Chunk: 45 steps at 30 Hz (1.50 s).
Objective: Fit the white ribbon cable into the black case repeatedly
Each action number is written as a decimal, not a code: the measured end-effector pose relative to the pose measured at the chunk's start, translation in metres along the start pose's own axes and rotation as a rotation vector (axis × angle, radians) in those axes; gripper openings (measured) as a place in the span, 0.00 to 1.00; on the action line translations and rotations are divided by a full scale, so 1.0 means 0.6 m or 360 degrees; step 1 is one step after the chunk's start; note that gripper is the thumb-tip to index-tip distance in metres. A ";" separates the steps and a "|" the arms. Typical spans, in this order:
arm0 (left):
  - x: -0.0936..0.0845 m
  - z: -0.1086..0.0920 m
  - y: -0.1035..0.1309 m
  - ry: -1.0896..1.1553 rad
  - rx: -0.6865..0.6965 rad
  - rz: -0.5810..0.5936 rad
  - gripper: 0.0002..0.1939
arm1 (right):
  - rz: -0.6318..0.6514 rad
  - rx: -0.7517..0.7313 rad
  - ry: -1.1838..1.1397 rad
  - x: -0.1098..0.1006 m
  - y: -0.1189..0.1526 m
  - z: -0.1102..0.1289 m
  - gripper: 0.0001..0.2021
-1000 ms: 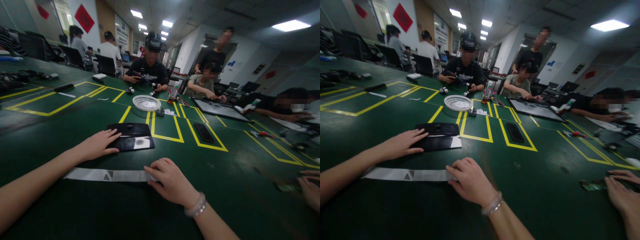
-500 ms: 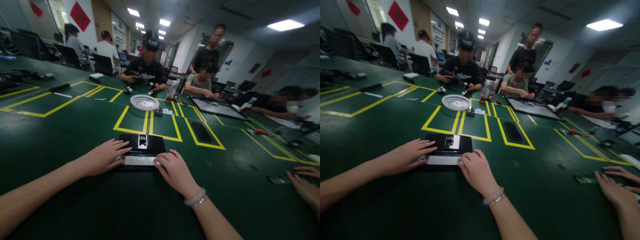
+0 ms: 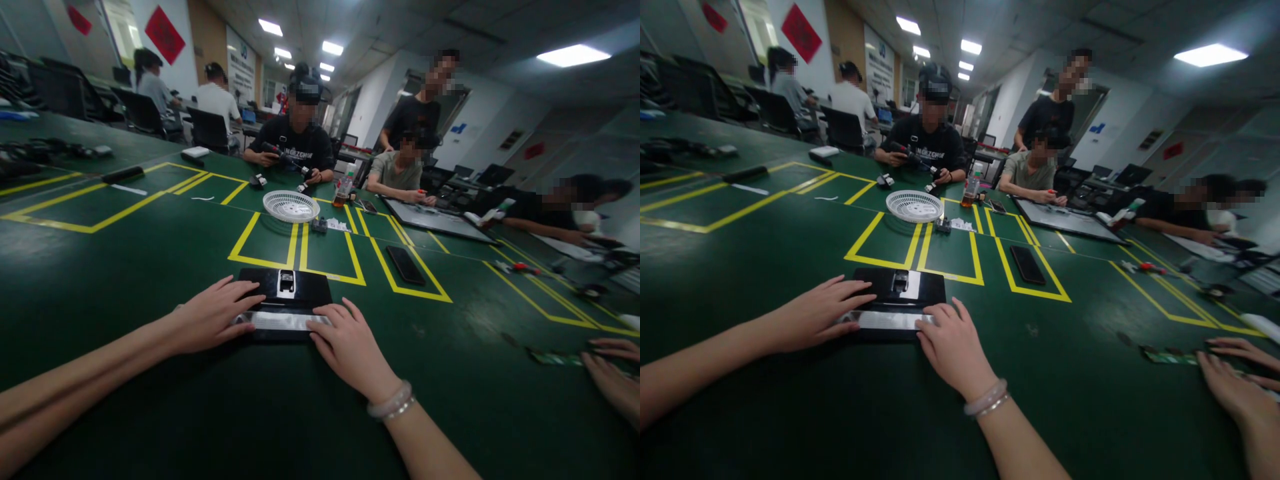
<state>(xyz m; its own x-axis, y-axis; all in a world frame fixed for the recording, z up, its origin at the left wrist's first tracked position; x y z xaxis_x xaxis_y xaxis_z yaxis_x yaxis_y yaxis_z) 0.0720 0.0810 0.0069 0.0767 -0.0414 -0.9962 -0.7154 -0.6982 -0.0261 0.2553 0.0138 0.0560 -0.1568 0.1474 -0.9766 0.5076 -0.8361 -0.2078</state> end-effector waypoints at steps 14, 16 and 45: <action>0.015 -0.032 -0.010 0.0080 0.0189 0.0102 0.47 | 0.0024 -0.0069 -0.0120 0.002 -0.002 0.013 0.15; 0.016 -0.032 -0.010 0.0071 0.0180 0.0116 0.45 | 0.0004 -0.0035 -0.0065 0.003 -0.002 0.009 0.13; 0.016 0.125 -0.013 -0.0103 -0.0290 0.0089 0.43 | -0.0039 -0.0015 -0.0037 -0.006 0.001 0.001 0.18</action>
<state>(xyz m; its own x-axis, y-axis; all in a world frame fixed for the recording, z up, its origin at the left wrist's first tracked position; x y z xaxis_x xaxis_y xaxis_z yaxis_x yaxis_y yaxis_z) 0.0262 0.1399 -0.0089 -0.0084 -0.0415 -0.9991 -0.5796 -0.8140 0.0387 0.2554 0.0125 0.0597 -0.1888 0.1555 -0.9696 0.5112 -0.8275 -0.2322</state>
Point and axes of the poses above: each hand's wrist, its own y-axis away from the middle knuckle, its own x-axis out of the palm, z = x × y, the point moved 10 cm from there along -y, towards the middle knuckle, and after that the axes turned 2 degrees about z, right-handed, at the moved point
